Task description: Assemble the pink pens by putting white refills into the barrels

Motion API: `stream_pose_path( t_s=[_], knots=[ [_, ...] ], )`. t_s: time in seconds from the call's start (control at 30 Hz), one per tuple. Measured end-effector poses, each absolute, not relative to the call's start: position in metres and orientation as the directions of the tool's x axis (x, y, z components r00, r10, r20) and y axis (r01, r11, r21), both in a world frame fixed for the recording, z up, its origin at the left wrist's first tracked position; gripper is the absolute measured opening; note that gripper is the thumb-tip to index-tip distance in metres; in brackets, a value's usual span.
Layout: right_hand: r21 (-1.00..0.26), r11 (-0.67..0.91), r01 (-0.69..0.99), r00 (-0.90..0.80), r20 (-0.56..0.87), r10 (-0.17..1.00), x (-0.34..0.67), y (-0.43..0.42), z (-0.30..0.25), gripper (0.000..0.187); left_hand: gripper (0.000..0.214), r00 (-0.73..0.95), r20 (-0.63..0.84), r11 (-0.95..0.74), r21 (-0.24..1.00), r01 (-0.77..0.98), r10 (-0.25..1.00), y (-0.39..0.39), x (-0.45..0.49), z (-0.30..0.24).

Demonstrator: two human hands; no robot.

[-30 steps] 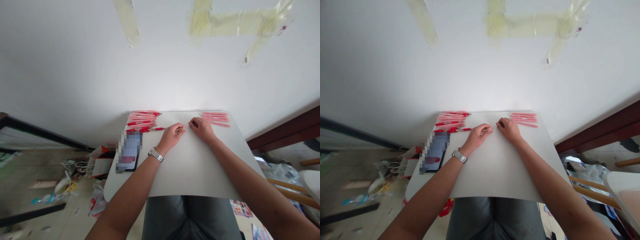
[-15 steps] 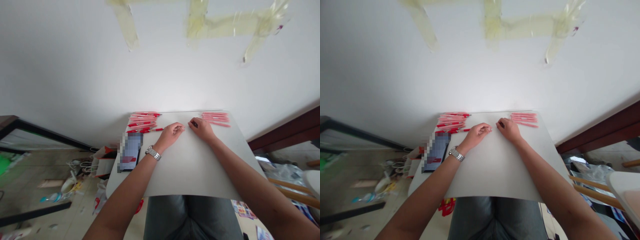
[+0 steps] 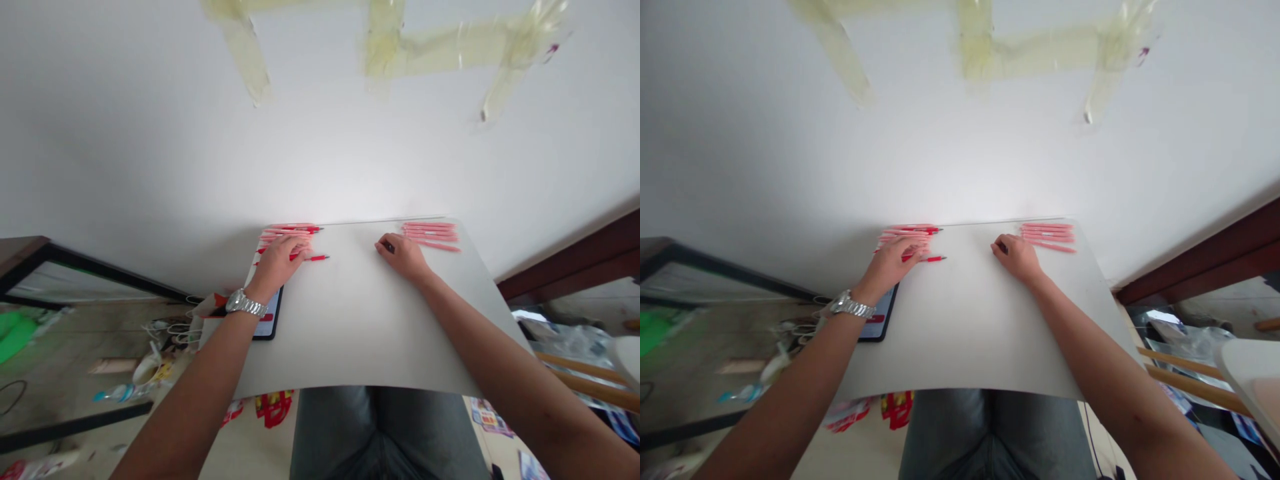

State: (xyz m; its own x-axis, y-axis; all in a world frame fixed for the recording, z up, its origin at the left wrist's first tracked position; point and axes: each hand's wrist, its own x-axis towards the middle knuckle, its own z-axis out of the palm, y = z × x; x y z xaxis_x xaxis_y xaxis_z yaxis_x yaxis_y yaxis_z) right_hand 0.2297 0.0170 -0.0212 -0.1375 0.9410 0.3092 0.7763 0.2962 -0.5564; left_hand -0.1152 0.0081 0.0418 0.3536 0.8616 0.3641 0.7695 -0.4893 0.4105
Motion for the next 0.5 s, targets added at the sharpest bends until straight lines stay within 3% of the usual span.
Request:
stream_pose_path(
  t_s=[0.33, 0.5],
  knots=[
    [-0.546, 0.298, 0.783, -0.141, 0.312, 0.940, 0.231, 0.017, -0.022, 0.021, 0.018, 0.386, 0.314, -0.449, 0.158, 0.879, 0.867, 0.014, -0.130, 0.044],
    [-0.546, 0.286, 0.788, -0.130, 0.306, 0.943, 0.230, 0.016, -0.022, 0.022, 0.006, 0.371, 0.306, -0.435, 0.175, 0.883, 0.877, 0.018, -0.128, 0.048]
  ],
)
